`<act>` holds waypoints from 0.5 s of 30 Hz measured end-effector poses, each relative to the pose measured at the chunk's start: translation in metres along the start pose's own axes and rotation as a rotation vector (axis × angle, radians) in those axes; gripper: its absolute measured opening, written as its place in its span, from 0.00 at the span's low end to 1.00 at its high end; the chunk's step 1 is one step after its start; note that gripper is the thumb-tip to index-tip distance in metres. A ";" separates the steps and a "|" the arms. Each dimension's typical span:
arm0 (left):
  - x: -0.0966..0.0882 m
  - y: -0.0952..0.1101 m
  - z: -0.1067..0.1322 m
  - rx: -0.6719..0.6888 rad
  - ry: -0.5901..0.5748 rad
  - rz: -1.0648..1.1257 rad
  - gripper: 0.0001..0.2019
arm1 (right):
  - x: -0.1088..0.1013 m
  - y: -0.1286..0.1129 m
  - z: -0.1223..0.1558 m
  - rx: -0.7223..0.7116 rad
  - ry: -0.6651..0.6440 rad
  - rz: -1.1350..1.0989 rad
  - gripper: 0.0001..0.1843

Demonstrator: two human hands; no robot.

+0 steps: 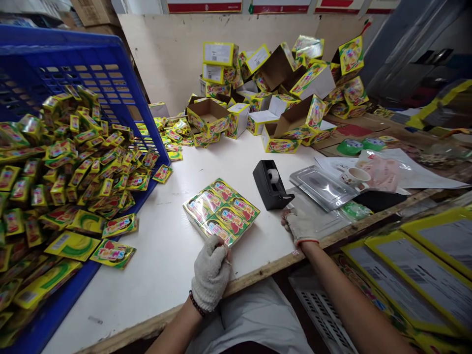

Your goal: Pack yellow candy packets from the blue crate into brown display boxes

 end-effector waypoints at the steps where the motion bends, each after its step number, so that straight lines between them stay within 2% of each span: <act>1: 0.000 0.000 0.001 -0.009 -0.003 0.002 0.10 | -0.002 0.000 0.005 0.003 -0.033 -0.009 0.21; 6: 0.000 0.000 0.005 -0.054 -0.006 0.008 0.10 | 0.001 -0.013 0.054 -0.037 -0.265 -0.080 0.25; 10: 0.000 0.000 0.006 -0.054 -0.006 -0.005 0.11 | 0.027 -0.040 0.105 -0.090 -0.580 -0.126 0.25; 12: 0.000 0.000 0.004 -0.029 0.003 -0.023 0.10 | 0.042 -0.051 0.121 -0.127 -0.705 -0.104 0.25; 15: 0.000 0.000 0.003 -0.009 0.011 -0.042 0.09 | 0.056 -0.055 0.128 -0.169 -0.740 -0.050 0.24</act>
Point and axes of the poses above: each hand's wrist, its own z-axis away from the middle knuckle, its own x-axis out of the palm, y = z × x, the point moved 1 cm from there along -z, towards the middle knuckle
